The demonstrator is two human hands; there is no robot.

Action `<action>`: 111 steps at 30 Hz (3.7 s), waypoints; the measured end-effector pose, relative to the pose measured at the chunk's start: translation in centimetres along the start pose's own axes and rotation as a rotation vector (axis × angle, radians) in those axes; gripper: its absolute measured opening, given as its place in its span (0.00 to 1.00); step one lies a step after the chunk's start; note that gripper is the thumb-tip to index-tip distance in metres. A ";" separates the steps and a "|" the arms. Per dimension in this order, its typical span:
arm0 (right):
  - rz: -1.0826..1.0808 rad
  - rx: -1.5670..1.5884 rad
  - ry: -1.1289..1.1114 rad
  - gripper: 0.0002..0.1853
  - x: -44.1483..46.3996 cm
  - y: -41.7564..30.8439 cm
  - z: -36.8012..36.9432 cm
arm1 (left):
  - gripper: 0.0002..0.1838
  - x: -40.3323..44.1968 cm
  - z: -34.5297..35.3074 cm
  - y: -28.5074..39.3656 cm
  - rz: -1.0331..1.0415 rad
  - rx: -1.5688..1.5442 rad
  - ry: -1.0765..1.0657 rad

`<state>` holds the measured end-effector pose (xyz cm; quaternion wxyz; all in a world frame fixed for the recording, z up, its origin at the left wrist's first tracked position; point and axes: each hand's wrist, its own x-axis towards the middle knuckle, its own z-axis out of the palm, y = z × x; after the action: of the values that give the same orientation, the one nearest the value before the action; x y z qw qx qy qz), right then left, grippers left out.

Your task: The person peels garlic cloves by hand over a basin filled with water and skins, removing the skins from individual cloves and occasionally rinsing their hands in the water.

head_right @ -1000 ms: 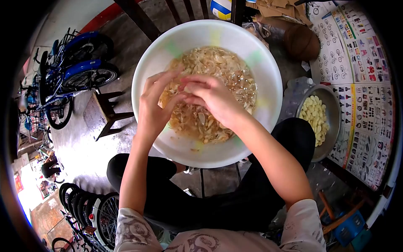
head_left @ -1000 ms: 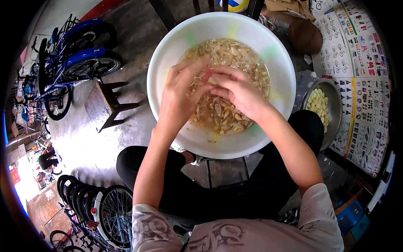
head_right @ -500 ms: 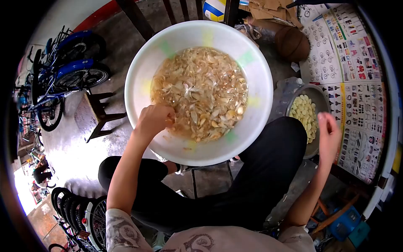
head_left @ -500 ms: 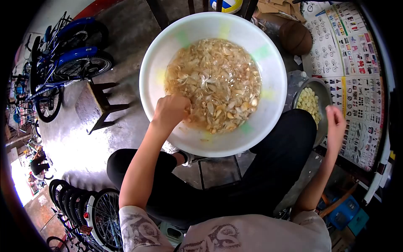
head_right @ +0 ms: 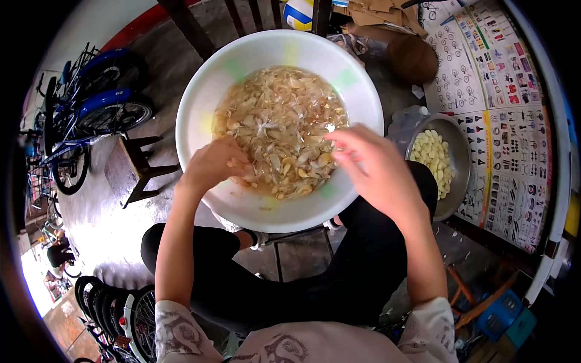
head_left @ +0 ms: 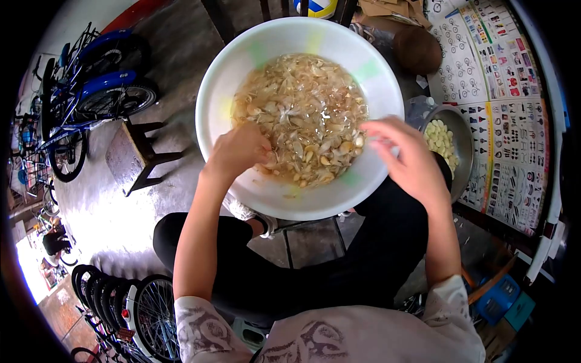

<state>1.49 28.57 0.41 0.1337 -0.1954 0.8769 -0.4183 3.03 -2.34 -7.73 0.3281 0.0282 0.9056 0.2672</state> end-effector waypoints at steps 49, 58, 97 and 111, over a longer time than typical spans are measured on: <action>-0.356 -0.891 -0.055 0.36 14.4 14.7 13.2 | 0.39 11.7 4.7 -4.3 0.337 0.395 0.492; -0.277 -1.021 -0.182 0.34 14.4 14.5 13.3 | 0.40 13.0 5.8 -5.3 0.328 0.426 0.564; -0.200 -0.848 -0.191 0.37 12.0 14.7 14.1 | 0.44 10.1 6.8 -1.8 0.086 0.297 0.325; -0.208 -0.946 -0.235 0.37 11.8 12.6 13.2 | 0.37 11.5 8.2 -3.8 0.149 0.394 0.485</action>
<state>-6.71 21.48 -18.45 0.0860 -0.3671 0.9254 0.0390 -0.46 0.80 -21.58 0.0703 0.0927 0.9872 0.1089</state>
